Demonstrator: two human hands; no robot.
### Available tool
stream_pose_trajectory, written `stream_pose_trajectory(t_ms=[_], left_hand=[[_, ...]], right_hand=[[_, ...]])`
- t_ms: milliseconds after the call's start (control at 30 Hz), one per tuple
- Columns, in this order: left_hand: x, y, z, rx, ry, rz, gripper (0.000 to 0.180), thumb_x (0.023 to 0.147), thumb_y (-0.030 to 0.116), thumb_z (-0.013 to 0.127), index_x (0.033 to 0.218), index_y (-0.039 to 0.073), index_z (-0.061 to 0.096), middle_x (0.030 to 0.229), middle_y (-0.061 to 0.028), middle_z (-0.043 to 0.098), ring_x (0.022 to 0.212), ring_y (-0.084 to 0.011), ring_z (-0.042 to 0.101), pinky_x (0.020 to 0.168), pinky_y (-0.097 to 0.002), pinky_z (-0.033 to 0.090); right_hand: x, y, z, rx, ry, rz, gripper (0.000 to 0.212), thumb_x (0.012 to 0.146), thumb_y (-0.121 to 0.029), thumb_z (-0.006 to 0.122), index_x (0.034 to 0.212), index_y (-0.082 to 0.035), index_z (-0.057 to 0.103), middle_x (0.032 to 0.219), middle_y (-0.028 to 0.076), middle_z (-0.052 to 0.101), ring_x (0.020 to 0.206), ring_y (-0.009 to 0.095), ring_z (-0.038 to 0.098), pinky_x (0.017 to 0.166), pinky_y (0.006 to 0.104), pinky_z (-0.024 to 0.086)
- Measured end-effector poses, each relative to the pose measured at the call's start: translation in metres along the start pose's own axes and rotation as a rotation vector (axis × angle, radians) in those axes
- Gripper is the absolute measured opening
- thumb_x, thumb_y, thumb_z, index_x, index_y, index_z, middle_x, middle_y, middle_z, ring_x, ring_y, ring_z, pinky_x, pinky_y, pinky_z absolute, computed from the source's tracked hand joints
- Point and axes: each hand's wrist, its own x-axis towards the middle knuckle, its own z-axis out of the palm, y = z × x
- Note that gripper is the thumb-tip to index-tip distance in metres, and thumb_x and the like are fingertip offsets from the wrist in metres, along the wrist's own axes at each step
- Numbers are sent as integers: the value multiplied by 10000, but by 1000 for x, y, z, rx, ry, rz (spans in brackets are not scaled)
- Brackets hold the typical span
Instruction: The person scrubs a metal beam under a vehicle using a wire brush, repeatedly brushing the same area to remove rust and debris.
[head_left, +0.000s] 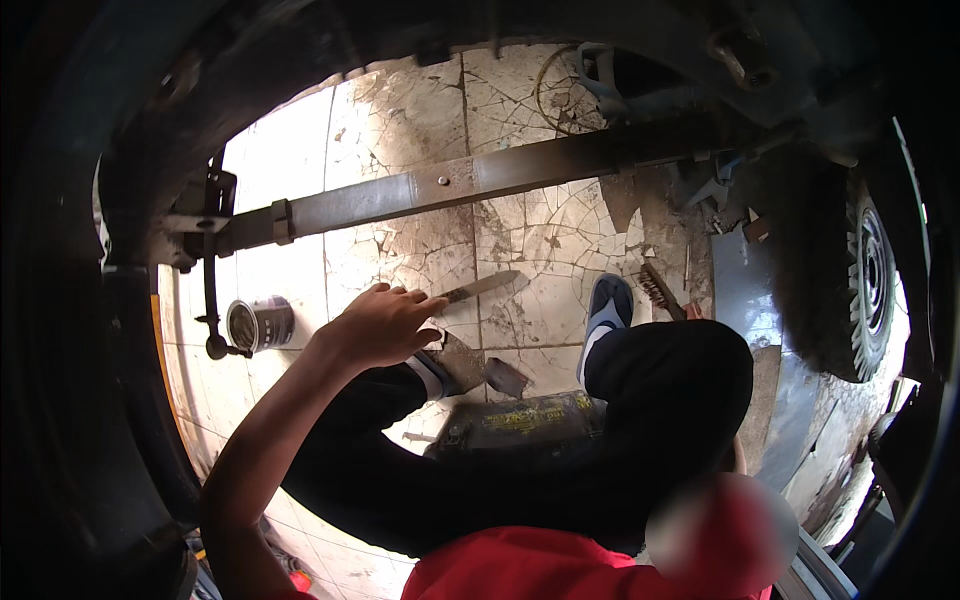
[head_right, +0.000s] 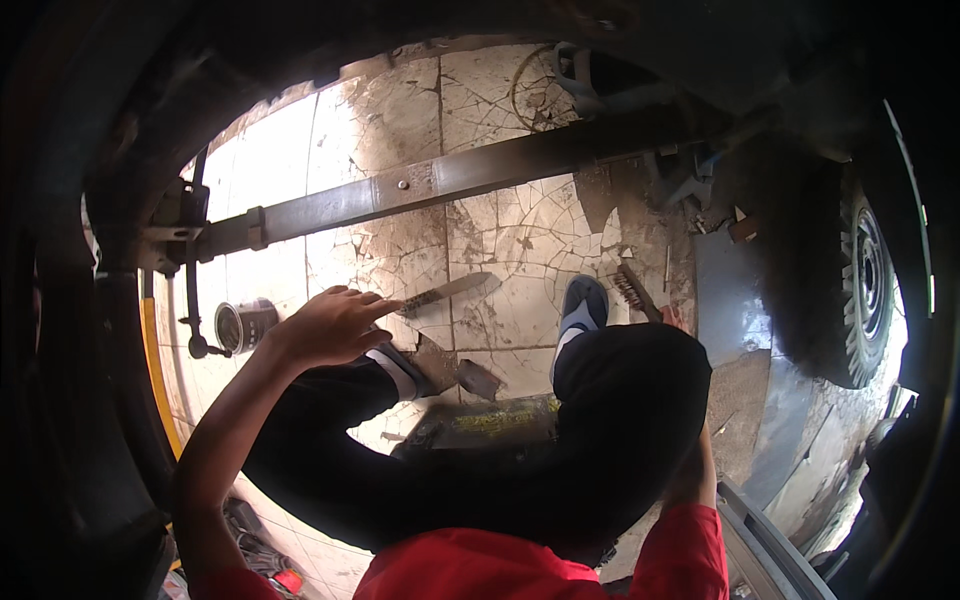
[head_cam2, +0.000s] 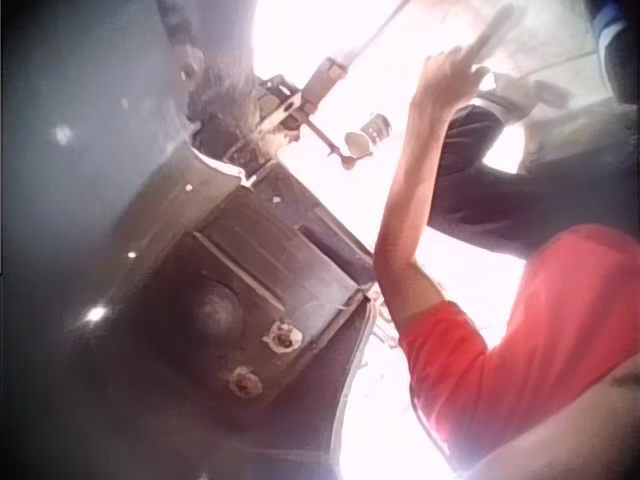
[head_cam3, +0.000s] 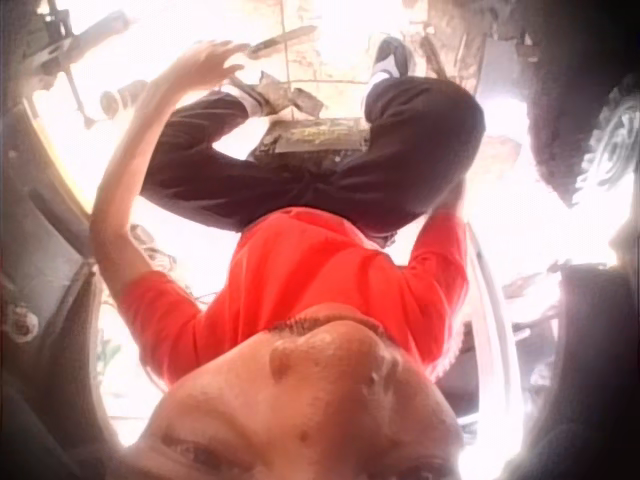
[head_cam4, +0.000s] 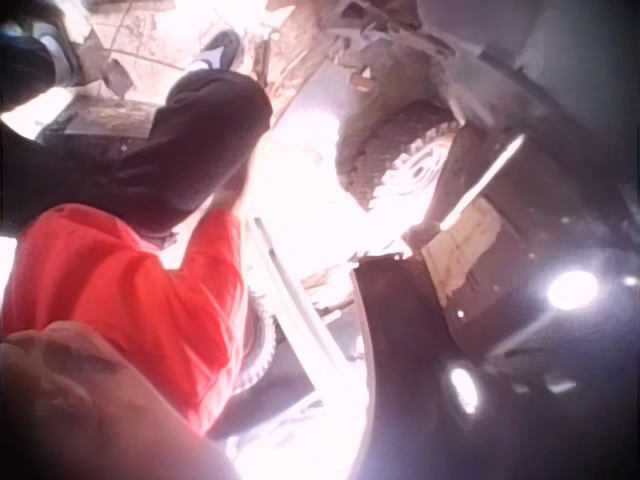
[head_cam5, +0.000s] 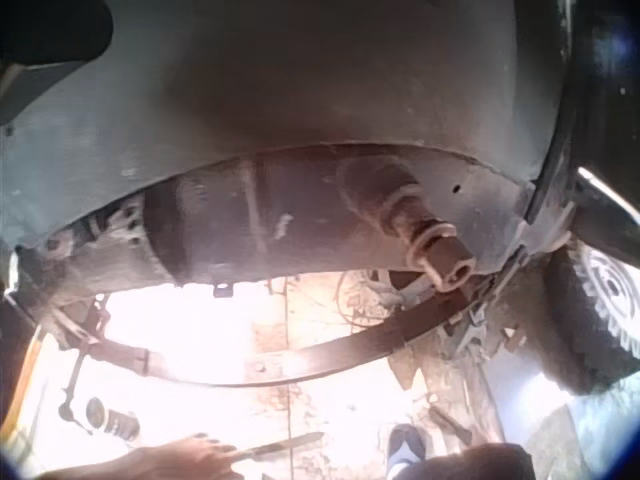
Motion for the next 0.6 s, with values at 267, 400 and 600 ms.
stream_pose_trajectory(t_ms=[267,400,600], left_hand=[[-34,46,-5,30,288,149,457,948,306,600,1330,65,526,1121,-137,657,1030,-309,643,970,-421,451],[-45,44,-32,-126,199,48,454,957,314,587,1319,44,539,1135,-154,657,1013,-329,655,942,-452,487],[-23,-3,-37,-103,128,-186,414,960,351,563,1266,74,591,1178,-151,655,1104,-345,624,965,-454,484]], right_hand=[[-19,-78,-161,456,-83,-42,474,864,-122,695,1288,-91,487,863,72,598,775,213,601,677,340,476],[3,-94,-262,569,-264,-313,533,951,-128,601,1452,-117,418,816,2,532,618,107,498,579,275,451],[1,-236,-321,227,-293,-389,543,995,-197,556,1505,-169,370,1041,123,625,802,180,629,775,346,514]])
